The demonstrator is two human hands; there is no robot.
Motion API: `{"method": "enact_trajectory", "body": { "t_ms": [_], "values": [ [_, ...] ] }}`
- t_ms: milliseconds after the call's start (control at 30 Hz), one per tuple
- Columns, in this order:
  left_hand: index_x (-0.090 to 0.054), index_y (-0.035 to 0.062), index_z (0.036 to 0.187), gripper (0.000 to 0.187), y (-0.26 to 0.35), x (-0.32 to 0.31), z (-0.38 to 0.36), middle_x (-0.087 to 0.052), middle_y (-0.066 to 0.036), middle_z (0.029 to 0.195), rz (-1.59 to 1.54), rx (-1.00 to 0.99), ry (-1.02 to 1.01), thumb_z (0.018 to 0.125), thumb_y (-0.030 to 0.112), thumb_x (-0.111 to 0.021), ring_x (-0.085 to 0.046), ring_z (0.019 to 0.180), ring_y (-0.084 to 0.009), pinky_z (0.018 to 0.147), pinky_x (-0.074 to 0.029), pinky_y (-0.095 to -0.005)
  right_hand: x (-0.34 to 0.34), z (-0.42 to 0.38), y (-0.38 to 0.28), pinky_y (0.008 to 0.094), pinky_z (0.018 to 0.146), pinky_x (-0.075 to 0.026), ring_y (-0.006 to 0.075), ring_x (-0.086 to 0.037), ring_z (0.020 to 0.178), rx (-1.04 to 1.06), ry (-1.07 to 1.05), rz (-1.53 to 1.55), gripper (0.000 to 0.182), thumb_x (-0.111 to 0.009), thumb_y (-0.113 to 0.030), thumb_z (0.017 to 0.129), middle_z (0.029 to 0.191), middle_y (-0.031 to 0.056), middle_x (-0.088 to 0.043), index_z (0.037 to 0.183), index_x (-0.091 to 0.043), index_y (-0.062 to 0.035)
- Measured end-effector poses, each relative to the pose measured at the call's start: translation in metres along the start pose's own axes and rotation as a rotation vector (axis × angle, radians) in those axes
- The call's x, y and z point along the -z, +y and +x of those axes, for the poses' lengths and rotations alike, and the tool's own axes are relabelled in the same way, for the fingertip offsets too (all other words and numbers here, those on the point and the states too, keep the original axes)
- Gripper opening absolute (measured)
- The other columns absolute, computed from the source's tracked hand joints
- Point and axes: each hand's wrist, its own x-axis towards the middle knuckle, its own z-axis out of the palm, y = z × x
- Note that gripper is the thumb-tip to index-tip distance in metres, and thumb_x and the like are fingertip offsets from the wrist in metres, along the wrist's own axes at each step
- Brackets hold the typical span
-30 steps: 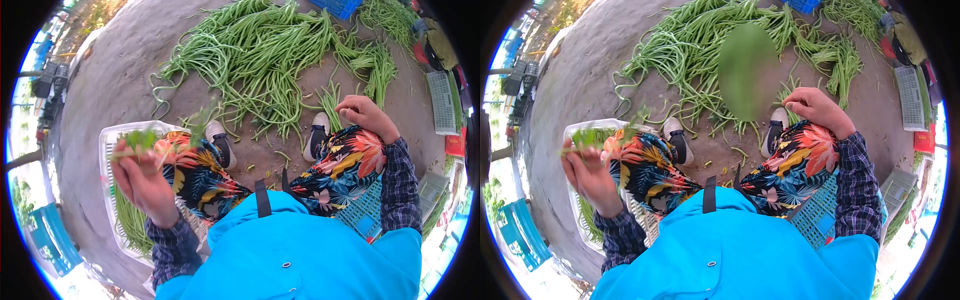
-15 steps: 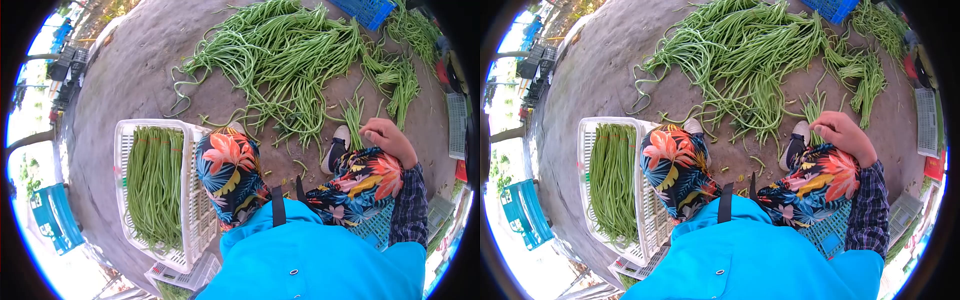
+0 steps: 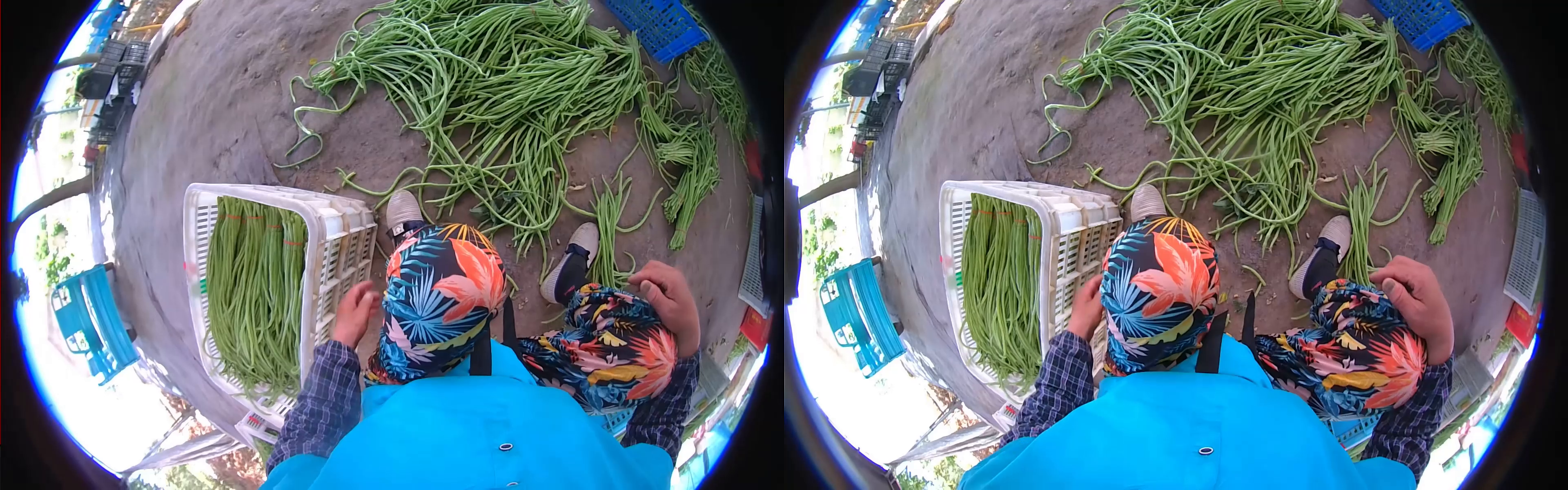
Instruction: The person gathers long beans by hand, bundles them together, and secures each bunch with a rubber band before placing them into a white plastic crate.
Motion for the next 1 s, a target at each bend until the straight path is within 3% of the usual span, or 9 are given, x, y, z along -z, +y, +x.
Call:
{"method": "enact_trajectory", "body": {
  "t_ms": [67,133,267,467,533,567,733,833,1000],
  "values": [
    [-0.044,0.0006,0.128,0.039,0.062,-0.021,0.043,-0.061,-0.010,0.106,-0.020,-0.215,0.014,0.093,0.018,-0.049,-0.060,0.094,-0.0163,0.078,-0.048,-0.0269,-0.001,0.003,-0.002,0.0306,0.063,-0.039,0.0210,-0.052,0.069,-0.015,-0.004,-0.005,0.033,-0.055,-0.028,0.088,0.074,0.0101,-0.054,0.088,-0.061,0.0054],
    [-0.044,0.0009,0.128,0.040,0.106,-0.035,0.093,-0.059,-0.007,0.111,-0.264,-0.073,0.014,0.092,0.015,-0.053,-0.057,0.097,-0.0157,0.083,-0.046,-0.0286,-0.002,0.006,-0.008,0.0308,0.064,-0.039,0.0213,-0.052,0.069,-0.049,0.005,0.016,0.037,-0.055,-0.031,0.088,0.073,0.0103,-0.054,0.087,-0.061,0.0050],
    [-0.048,-0.0005,0.125,0.042,0.150,-0.066,0.182,-0.059,-0.012,0.113,-0.054,0.068,0.093,0.088,0.019,-0.055,-0.058,0.099,-0.0178,0.082,-0.047,-0.0286,0.001,0.013,-0.004,0.0316,0.065,-0.041,0.0228,-0.054,0.070,-0.016,0.026,0.062,0.040,-0.056,-0.035,0.087,0.074,0.0113,-0.057,0.086,-0.062,0.0044],
    [-0.048,-0.0019,0.125,0.044,0.215,-0.082,0.248,-0.058,-0.016,0.117,0.225,-0.239,-0.258,0.088,0.020,-0.055,-0.058,0.105,-0.0217,0.090,-0.046,-0.0324,0.005,0.022,0.022,0.0287,0.063,-0.042,0.0182,-0.055,0.072,-0.031,0.186,0.317,0.037,-0.060,-0.034,0.087,0.076,0.0069,-0.059,0.092,-0.063,0.0035],
    [-0.047,-0.0002,0.126,0.042,0.254,-0.085,0.243,-0.059,-0.010,0.110,0.440,-0.305,-0.229,0.089,0.017,-0.057,-0.057,0.097,-0.0139,0.085,-0.047,-0.0271,-0.001,0.028,0.039,0.0223,0.056,-0.039,0.0147,-0.054,0.072,-0.097,0.298,0.768,0.039,-0.060,-0.033,0.088,0.076,0.0043,-0.059,0.103,-0.059,0.0026],
    [-0.047,-0.0002,0.126,0.042,0.270,-0.089,0.239,-0.059,-0.010,0.110,0.452,-0.309,-0.254,0.089,0.017,-0.057,-0.057,0.097,-0.0139,0.085,-0.047,-0.0271,0.000,0.032,0.049,0.0191,0.054,-0.042,0.0148,-0.058,0.080,-0.046,0.258,0.909,0.047,-0.062,-0.028,0.087,0.093,0.0079,-0.062,0.121,-0.049,0.0019],
    [-0.049,0.0010,0.123,0.034,0.352,-0.151,0.184,-0.059,-0.007,0.108,0.414,-0.515,-0.570,0.090,0.010,-0.055,-0.056,0.096,-0.0114,0.084,-0.046,-0.0262,-0.003,0.059,0.059,0.0286,0.071,-0.053,0.0247,-0.057,0.107,0.028,0.327,1.165,0.057,-0.061,-0.015,0.086,0.128,0.0177,-0.050,0.136,-0.037,-0.0021],
    [-0.051,0.0020,0.121,0.033,0.362,-0.214,0.156,-0.060,-0.007,0.102,0.743,-0.762,-0.761,0.089,0.008,-0.055,-0.058,0.091,-0.0141,0.081,-0.047,-0.0277,0.000,0.053,0.072,0.0387,0.082,-0.051,0.0306,-0.057,0.106,0.050,0.216,1.193,0.055,-0.058,-0.006,0.084,0.126,0.0183,-0.051,0.136,-0.038,-0.0043],
    [-0.051,0.0016,0.120,0.036,0.333,-0.293,0.145,-0.057,-0.016,0.102,0.744,-0.821,-1.141,0.086,0.012,-0.056,-0.058,0.096,-0.0287,0.084,-0.047,-0.0359,-0.002,0.049,0.083,0.0266,0.064,-0.050,0.0199,-0.063,0.081,0.103,0.149,1.289,0.070,-0.064,-0.007,0.081,0.138,0.0196,-0.041,0.142,-0.029,-0.0093]
  ]
}}
